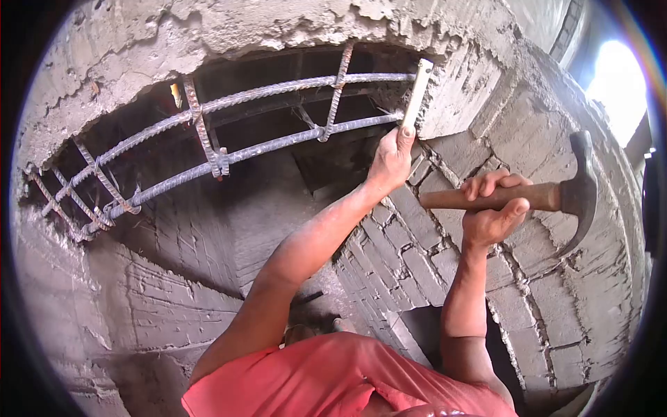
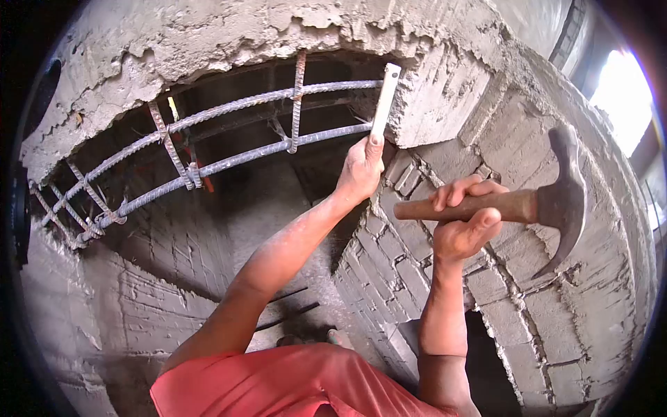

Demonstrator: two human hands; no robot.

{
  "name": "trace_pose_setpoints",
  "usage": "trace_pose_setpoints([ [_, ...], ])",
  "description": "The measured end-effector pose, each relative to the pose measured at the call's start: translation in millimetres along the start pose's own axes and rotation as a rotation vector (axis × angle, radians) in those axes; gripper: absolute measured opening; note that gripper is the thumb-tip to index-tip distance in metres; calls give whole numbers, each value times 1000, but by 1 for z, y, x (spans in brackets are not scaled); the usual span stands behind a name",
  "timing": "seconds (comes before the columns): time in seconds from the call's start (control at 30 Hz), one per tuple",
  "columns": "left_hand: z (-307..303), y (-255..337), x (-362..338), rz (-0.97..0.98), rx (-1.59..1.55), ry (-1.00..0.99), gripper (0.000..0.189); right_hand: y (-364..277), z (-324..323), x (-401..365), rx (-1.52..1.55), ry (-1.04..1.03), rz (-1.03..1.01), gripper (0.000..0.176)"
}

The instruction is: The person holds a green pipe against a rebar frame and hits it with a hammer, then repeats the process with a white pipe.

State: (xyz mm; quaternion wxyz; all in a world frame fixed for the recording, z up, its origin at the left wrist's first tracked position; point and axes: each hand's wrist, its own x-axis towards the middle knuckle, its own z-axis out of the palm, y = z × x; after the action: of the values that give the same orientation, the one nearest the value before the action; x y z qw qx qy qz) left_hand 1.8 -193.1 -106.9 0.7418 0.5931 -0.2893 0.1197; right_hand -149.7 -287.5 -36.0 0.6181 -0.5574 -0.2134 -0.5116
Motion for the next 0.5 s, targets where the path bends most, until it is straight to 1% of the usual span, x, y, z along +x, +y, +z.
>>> trace_pose_setpoints([
  [0.07,-1,0,-3,30,66,13,62,2,-6,-9,16,-22,-4,63],
  [0.1,-2,1,-5,83,116,39,62,5,-9,-16,26,-52,-11,64],
  [0.13,-4,1,-7,135,167,64,63,11,-12,-24,46,-31,6,66],
  [0.17,-10,1,-7,161,285,62,62,19,-14,-32,58,-27,21,66],
  [0.23,-24,4,-8,175,430,58,61,36,-20,-52,131,-84,65,67],
  [0.27,-30,3,-8,212,464,87,60,43,-23,-62,112,-112,120,67],
  [0.3,-36,2,-8,207,491,89,59,52,-24,-70,129,-114,130,67],
  [0.37,-45,7,-10,205,579,107,57,66,-21,-80,124,-74,213,68],
  [0.43,-49,19,-10,189,627,123,56,82,-24,-81,183,-163,293,68],
  [0.5,-51,31,-10,239,679,132,55,95,-15,-79,301,-165,356,66],
])
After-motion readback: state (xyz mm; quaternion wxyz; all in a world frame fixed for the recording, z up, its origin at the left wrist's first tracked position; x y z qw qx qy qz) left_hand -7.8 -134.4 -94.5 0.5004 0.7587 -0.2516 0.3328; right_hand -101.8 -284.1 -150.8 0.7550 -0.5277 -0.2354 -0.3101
